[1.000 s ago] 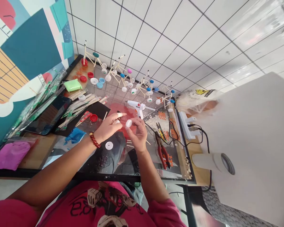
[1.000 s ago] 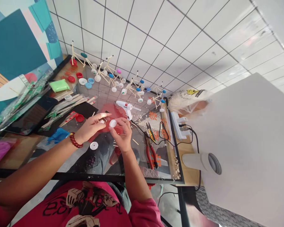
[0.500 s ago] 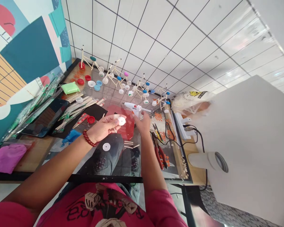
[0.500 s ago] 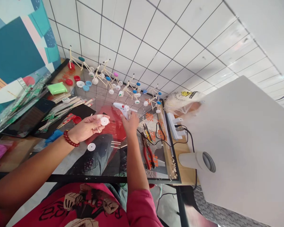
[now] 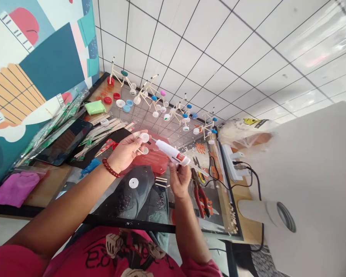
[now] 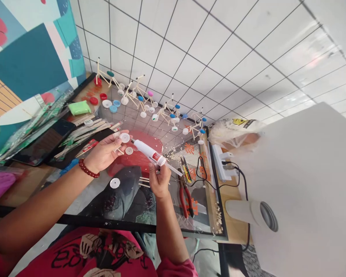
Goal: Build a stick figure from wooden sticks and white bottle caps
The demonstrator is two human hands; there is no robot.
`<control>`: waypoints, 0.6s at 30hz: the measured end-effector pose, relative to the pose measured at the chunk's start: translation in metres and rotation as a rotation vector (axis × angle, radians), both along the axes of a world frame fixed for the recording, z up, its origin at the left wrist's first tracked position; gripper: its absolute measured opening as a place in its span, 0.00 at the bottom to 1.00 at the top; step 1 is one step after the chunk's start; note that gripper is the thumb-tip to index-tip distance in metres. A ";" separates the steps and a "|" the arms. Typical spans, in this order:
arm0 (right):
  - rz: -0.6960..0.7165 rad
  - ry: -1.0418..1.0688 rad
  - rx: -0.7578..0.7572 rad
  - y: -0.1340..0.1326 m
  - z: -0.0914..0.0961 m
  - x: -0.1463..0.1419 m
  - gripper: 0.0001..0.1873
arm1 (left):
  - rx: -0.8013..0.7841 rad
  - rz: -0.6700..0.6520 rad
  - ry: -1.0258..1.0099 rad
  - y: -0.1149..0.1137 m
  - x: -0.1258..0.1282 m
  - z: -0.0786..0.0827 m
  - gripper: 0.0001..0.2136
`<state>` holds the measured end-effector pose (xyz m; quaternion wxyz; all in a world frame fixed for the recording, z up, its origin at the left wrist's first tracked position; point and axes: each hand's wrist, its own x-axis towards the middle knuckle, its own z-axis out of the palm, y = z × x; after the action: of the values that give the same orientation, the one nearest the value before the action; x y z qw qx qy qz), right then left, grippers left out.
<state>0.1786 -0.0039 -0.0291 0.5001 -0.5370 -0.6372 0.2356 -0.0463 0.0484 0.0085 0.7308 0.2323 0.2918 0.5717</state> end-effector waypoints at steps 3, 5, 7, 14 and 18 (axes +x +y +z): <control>-0.059 -0.102 0.110 0.000 0.004 -0.005 0.16 | 0.011 0.003 0.019 0.000 0.001 0.000 0.21; -0.072 -0.148 0.139 0.000 0.008 -0.007 0.14 | 0.028 0.009 0.031 0.000 0.001 0.000 0.19; -0.066 -0.161 0.162 0.000 0.011 -0.008 0.13 | 0.037 0.011 0.041 0.000 0.001 0.001 0.19; -0.017 -0.144 0.119 0.000 0.015 -0.010 0.14 | 0.037 0.024 0.062 -0.001 0.004 -0.001 0.20; -0.002 -0.143 0.122 0.001 0.019 -0.013 0.13 | 0.036 0.030 0.055 0.000 0.004 -0.001 0.21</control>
<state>0.1659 -0.0029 -0.0106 0.4853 -0.5216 -0.6840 0.1569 -0.0426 0.0479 0.0070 0.7096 0.2566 0.3047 0.5812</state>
